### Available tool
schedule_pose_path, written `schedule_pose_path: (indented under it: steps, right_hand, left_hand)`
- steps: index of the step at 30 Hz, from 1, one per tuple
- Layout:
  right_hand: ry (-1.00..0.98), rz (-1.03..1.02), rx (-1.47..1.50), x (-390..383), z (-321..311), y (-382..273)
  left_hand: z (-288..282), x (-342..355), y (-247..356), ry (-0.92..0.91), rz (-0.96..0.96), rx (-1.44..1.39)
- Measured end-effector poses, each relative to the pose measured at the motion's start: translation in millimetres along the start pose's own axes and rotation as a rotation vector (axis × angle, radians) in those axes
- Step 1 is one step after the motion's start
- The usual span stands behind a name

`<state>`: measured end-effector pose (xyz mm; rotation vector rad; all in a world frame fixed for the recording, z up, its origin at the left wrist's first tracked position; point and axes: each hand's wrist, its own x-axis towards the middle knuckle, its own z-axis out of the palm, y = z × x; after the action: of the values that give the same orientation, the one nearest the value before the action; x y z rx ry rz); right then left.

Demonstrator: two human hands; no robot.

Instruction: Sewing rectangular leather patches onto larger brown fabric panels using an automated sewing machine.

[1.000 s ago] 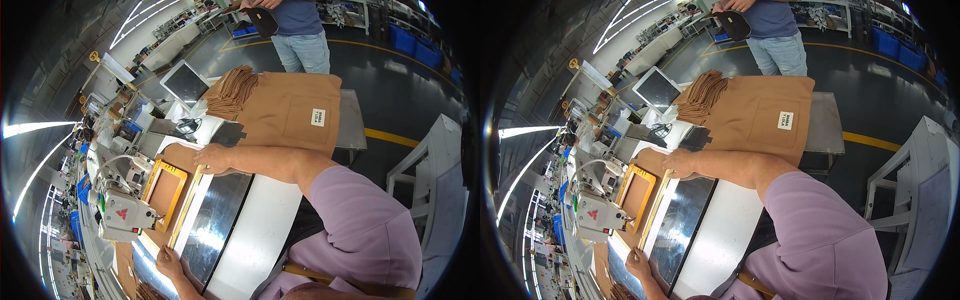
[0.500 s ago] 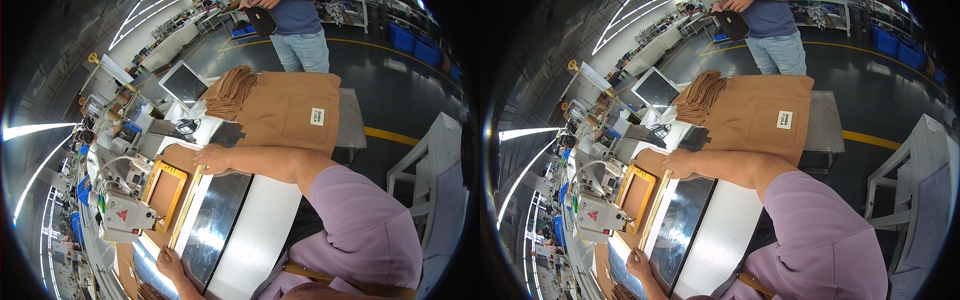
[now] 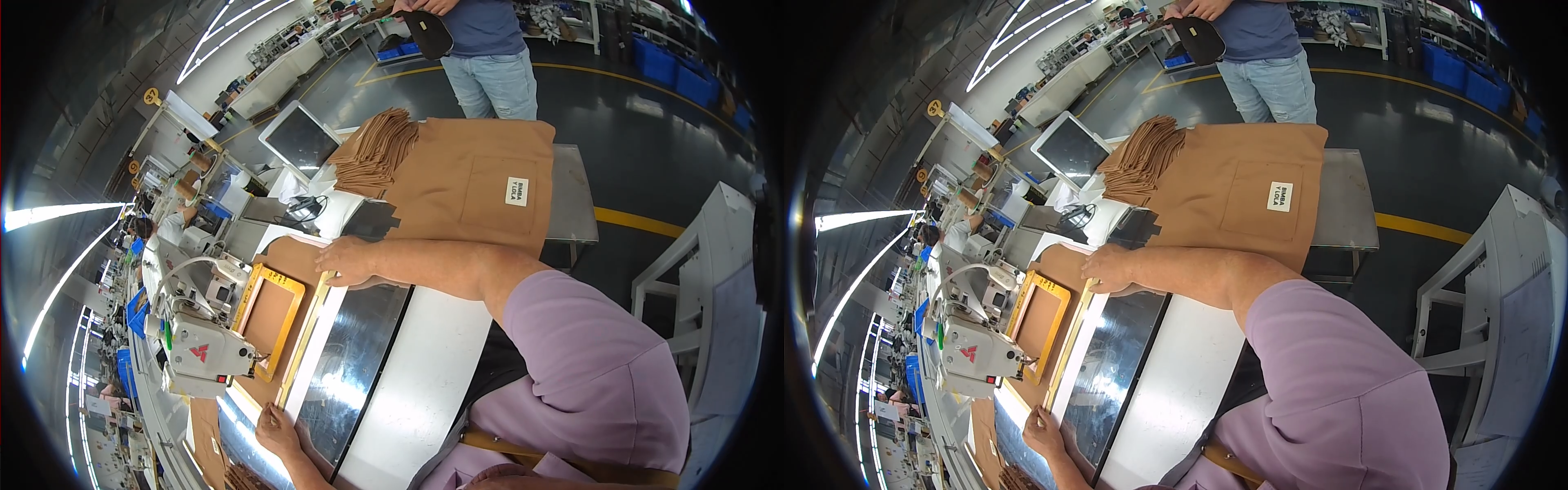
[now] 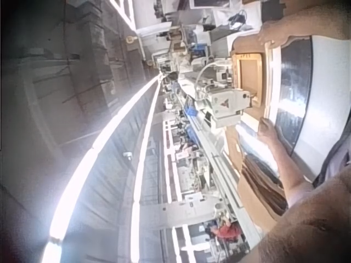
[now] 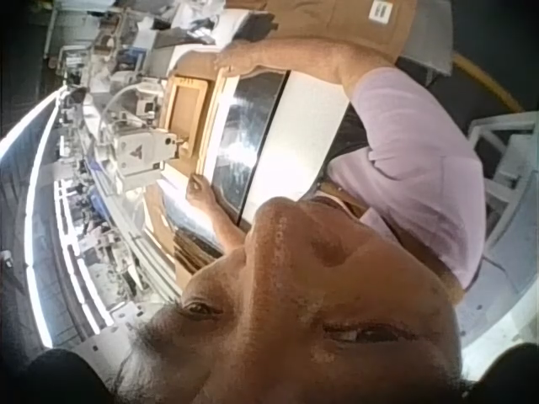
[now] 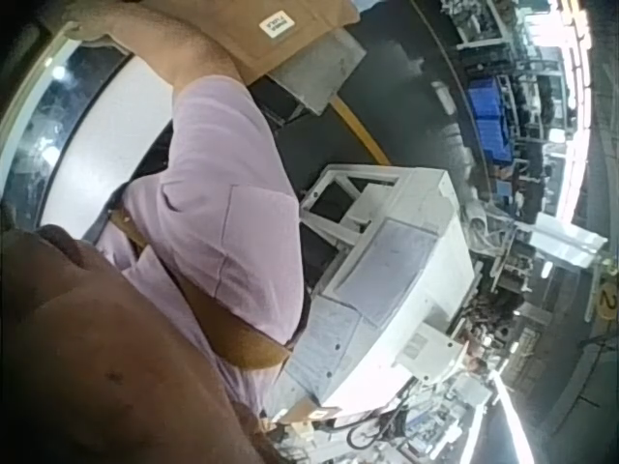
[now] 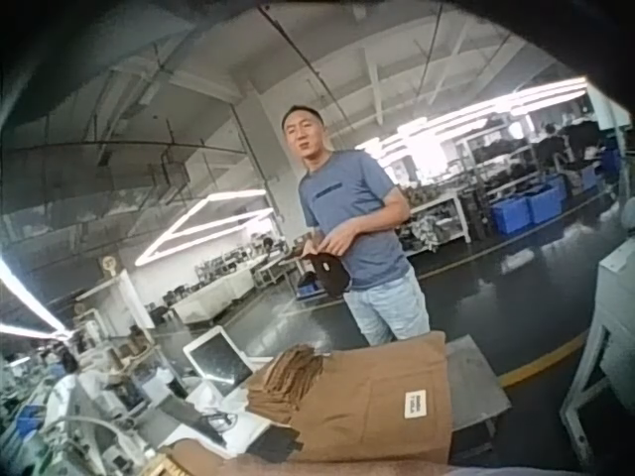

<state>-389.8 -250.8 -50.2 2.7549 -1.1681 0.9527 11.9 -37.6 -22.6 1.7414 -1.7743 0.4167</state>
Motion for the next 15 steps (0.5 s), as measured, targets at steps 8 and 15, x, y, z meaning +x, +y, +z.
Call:
schedule_pose_path:
  steps: [8, 15]
  right_hand:
    - [0.001, -0.010, -0.012, 0.8, -1.6, -2.1]
    - [-0.029, 0.003, 0.004, 4.2, -2.3, 1.6]
  left_hand:
    - [1.4, -1.2, -4.4, 0.006, 0.002, 0.011]
    - [4.0, -0.1, -7.3, -0.013, -0.001, 0.011]
